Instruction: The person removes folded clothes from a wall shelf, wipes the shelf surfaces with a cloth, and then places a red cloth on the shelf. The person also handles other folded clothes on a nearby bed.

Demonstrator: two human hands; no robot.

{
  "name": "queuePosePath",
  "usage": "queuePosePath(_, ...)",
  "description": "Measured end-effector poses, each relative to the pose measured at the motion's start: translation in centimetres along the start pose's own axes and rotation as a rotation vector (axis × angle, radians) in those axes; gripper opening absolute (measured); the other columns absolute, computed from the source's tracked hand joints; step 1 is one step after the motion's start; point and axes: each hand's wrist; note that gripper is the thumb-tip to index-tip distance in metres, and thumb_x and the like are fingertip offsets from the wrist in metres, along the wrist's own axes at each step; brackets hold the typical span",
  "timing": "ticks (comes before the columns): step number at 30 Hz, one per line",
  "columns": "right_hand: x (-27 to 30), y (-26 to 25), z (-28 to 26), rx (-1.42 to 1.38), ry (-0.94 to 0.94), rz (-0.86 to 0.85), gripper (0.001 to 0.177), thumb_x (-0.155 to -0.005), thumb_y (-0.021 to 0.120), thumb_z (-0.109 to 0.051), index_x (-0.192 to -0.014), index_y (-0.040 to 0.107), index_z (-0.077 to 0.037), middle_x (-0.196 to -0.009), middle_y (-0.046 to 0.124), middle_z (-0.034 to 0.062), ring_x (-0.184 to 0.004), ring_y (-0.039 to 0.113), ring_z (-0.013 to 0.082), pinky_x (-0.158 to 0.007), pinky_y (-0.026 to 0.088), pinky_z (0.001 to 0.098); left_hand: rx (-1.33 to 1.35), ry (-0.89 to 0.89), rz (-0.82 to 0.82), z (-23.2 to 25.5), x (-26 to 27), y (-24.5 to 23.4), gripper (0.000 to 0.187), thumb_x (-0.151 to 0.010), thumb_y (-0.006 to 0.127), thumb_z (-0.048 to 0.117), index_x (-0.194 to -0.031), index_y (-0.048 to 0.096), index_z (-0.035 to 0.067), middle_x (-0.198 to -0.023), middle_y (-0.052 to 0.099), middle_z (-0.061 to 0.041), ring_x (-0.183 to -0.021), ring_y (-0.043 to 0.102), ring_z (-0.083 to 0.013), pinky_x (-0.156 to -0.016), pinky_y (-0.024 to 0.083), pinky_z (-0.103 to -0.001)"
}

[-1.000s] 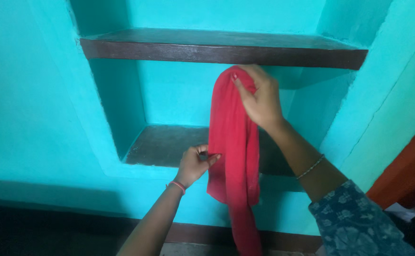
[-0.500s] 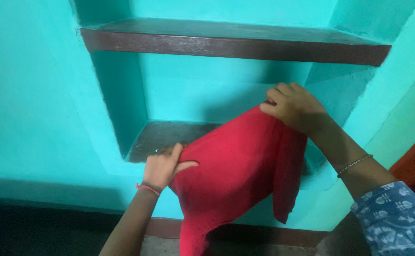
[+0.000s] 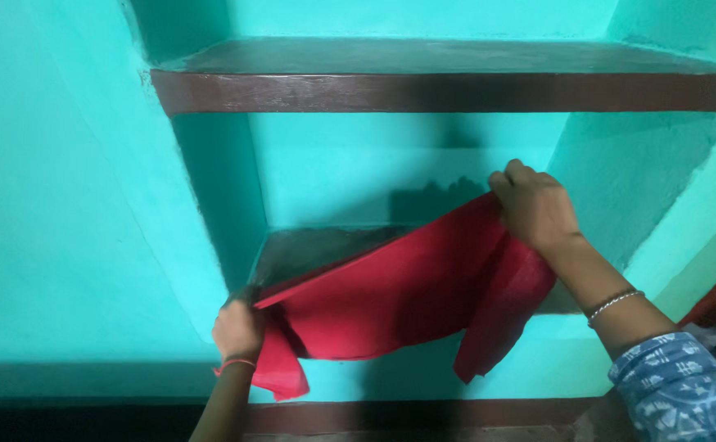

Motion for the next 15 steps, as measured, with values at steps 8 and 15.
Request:
queuePosePath(8, 2.4, 4.0, 1.6, 0.151, 0.086, -0.075, 0.033, -0.086, 0.064, -0.04, -0.091, 0.069, -0.008, -0.09, 0.064, 0.012, -0.085, 0.067, 0.0297, -0.082, 0.056, 0.0429, -0.128, -0.183, 0.017, -4.8, -2.9, -3.8, 0.027, -0.091, 0.066, 0.035, -0.115, 0.078, 0.033, -0.1, 0.075, -0.016, -0.094, 0.071, -0.0418, -0.089, 0.056, -0.051)
queuePosePath(15, 4.7, 11.3, 4.9, 0.263, 0.175, -0.089, 0.031, -0.091, 0.063, -0.045, -0.09, 0.079, -0.019, -0.101, 0.07, 0.0112, -0.098, 0.07, 0.0293, -0.086, 0.054, 0.0427, -0.165, 0.055, 0.217, -4.4, -4.2, -5.9, 0.032, -0.086, 0.067, 0.019, -0.115, 0.077, 0.03, -0.107, 0.075, -0.004, -0.1, 0.069, -0.0313, -0.089, 0.054, -0.047)
Point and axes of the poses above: each hand's wrist, its own x-axis away from the middle knuckle, its own y-axis out of the palm, z = x × y
